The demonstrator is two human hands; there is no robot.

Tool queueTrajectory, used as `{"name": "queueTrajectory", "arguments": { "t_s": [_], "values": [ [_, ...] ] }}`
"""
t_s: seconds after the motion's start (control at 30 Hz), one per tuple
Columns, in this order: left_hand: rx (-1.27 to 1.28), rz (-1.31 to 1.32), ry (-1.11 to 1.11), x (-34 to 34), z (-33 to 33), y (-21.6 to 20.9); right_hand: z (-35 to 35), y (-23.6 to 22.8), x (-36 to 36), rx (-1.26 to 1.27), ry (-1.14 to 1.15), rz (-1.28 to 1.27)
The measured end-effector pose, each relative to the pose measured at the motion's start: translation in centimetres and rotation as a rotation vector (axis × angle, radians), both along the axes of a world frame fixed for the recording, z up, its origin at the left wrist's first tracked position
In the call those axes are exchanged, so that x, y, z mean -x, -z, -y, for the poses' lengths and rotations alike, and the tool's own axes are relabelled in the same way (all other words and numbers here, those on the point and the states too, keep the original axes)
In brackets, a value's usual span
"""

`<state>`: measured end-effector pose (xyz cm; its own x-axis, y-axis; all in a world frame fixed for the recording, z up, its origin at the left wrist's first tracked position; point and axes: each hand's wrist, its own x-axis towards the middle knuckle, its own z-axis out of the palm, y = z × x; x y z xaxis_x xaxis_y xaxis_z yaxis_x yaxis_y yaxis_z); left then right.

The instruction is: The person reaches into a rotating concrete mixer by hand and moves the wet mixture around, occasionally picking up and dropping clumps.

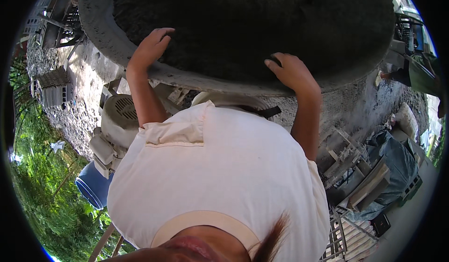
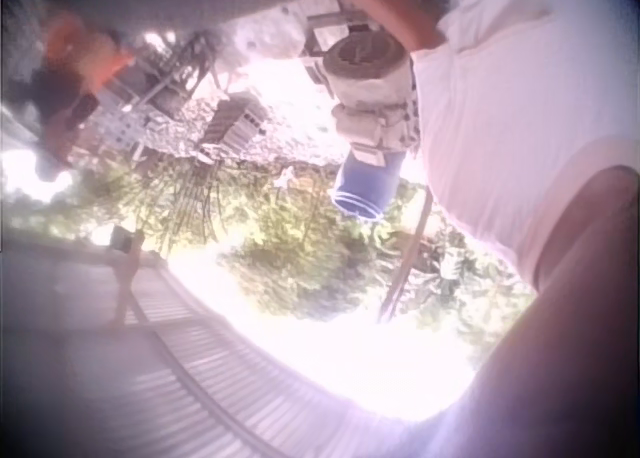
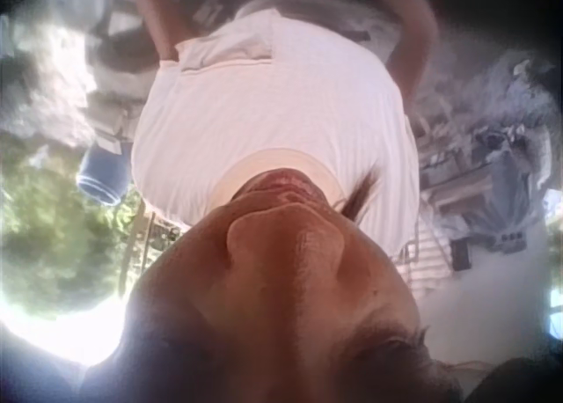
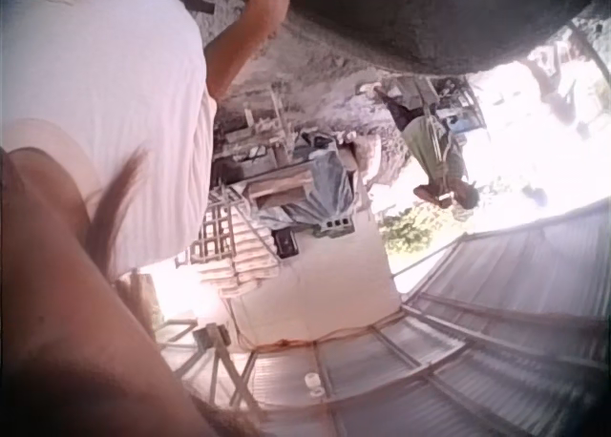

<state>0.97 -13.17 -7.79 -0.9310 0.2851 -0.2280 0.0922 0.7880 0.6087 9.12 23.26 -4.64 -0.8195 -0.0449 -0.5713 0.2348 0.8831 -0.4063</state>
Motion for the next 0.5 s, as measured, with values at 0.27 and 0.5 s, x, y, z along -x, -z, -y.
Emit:
{"name": "queueTrajectory", "arguments": {
  "t_s": [0.27, 0.5],
  "values": [
    [-0.021, 0.118, -0.044, -0.24, -0.44, -0.64, -0.24, 0.31, -0.19, 0.03, -0.018, -0.061],
    [0.009, 0.143, -0.01, -0.42, -0.32, -0.41, -0.42, 0.88, -0.67, 0.018, -0.029, -0.1]
  ]
}}
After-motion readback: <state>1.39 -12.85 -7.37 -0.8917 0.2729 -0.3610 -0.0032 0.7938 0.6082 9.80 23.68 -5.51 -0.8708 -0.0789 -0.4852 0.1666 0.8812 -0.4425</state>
